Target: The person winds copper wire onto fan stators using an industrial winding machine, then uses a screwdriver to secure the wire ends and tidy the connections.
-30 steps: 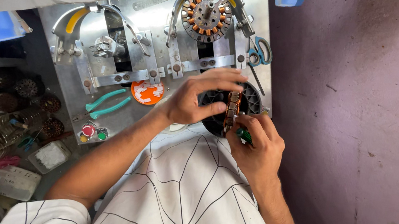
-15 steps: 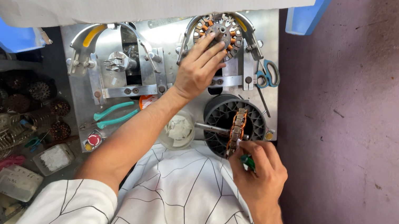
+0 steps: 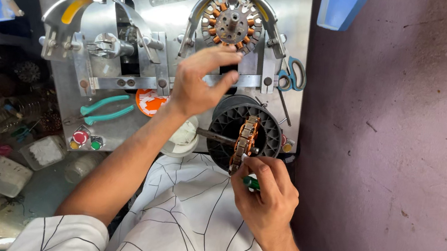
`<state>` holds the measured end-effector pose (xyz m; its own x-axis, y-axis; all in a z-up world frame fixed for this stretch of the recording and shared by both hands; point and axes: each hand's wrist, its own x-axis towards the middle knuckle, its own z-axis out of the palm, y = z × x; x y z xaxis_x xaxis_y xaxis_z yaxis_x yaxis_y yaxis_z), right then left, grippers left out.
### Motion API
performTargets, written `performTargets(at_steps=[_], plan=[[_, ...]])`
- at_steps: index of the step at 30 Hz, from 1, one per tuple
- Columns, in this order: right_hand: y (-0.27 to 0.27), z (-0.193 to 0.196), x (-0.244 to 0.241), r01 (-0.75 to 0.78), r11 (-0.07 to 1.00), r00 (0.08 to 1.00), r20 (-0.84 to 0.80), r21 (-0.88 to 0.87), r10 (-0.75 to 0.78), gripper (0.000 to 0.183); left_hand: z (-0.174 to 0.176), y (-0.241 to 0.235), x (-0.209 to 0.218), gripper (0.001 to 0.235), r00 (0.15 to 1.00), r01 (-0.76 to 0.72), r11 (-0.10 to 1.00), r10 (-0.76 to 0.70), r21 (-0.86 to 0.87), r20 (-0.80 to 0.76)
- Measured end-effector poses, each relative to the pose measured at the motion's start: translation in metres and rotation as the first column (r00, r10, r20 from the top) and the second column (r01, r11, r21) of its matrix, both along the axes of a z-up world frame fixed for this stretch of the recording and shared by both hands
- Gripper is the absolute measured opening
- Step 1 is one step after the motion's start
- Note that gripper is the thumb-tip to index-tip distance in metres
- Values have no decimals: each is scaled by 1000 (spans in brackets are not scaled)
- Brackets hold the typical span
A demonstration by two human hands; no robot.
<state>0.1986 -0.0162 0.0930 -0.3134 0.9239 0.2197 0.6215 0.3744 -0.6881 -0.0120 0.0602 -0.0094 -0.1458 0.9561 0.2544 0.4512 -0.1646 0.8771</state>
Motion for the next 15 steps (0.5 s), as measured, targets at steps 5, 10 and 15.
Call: performTargets(at_steps=[5, 10, 15], plan=[[-5, 5, -2, 26, 1000, 997, 70, 12, -27, 25, 45, -56, 9, 32, 757, 473, 876, -456, 89, 468], [-8, 7, -6, 24, 999, 994, 108, 25, -27, 24, 36, -64, 15, 29, 690, 577, 808, -561, 119, 457], [-11, 14, -15, 73, 996, 979, 185, 46, -80, 22, 18, -58, 13, 31, 649, 581, 788, -600, 204, 468]])
